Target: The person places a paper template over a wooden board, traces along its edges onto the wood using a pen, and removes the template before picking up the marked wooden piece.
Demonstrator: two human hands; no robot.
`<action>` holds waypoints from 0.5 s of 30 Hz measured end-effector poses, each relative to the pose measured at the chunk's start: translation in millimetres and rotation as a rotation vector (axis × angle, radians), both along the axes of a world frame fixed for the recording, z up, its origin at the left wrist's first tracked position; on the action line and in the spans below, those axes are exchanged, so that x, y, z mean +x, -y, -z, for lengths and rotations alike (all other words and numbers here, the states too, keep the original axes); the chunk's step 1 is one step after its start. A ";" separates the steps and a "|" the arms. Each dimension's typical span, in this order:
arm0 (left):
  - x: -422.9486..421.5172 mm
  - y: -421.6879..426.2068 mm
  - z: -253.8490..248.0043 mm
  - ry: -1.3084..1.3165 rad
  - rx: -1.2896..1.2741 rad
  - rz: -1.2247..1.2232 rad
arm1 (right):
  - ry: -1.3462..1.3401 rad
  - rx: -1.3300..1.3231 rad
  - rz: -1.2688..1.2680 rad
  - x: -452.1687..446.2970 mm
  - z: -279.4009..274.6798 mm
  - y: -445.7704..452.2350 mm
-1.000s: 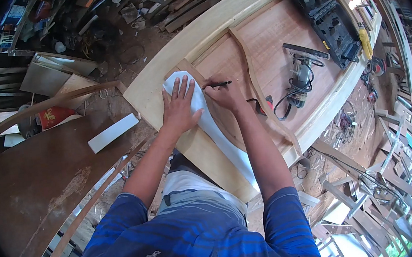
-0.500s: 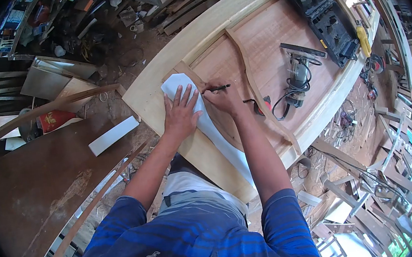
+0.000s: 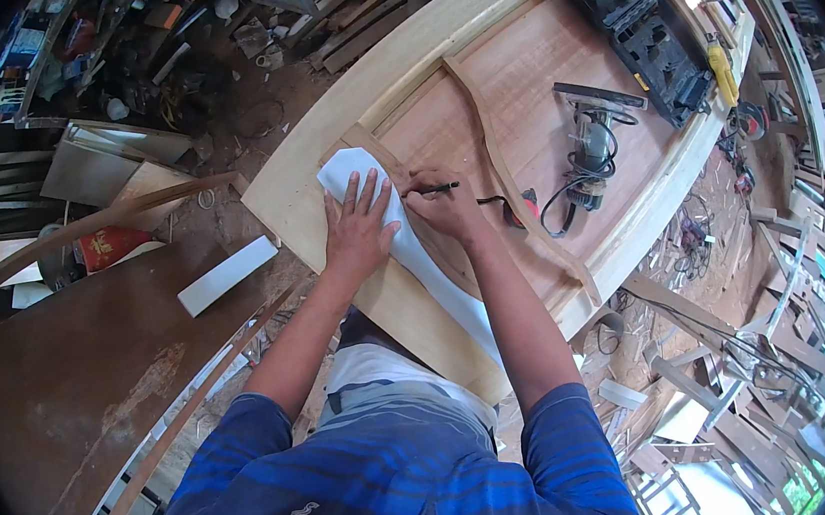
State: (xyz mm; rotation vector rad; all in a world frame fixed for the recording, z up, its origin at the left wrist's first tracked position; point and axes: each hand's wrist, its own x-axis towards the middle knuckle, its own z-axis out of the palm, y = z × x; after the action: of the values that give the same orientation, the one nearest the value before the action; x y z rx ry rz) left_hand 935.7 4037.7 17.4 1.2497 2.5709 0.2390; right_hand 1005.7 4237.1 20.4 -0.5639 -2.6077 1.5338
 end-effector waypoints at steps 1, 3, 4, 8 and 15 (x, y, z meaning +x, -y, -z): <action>0.1 -0.1 0.3 0.002 0.000 -0.001 | -0.009 -0.014 0.012 0.3 -1.9 1.0; 0.4 -0.3 1.0 0.007 0.002 0.000 | -0.025 -0.042 0.039 1.2 -5.6 3.3; 0.8 -0.7 1.0 0.005 0.008 0.001 | -0.023 -0.042 0.041 2.2 -6.4 3.4; 3.3 1.5 1.5 -0.026 0.057 -0.008 | -0.012 -0.041 0.010 4.9 -4.4 3.4; 16.0 5.4 11.7 -0.089 0.171 0.024 | -0.028 0.002 0.011 10.3 -5.6 5.0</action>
State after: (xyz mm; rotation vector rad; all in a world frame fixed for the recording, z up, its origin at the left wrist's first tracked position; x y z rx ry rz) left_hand 951.7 4032.2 5.7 1.3784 2.6568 0.4155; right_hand 1015.9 4232.1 26.1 -0.5518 -2.5806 1.5244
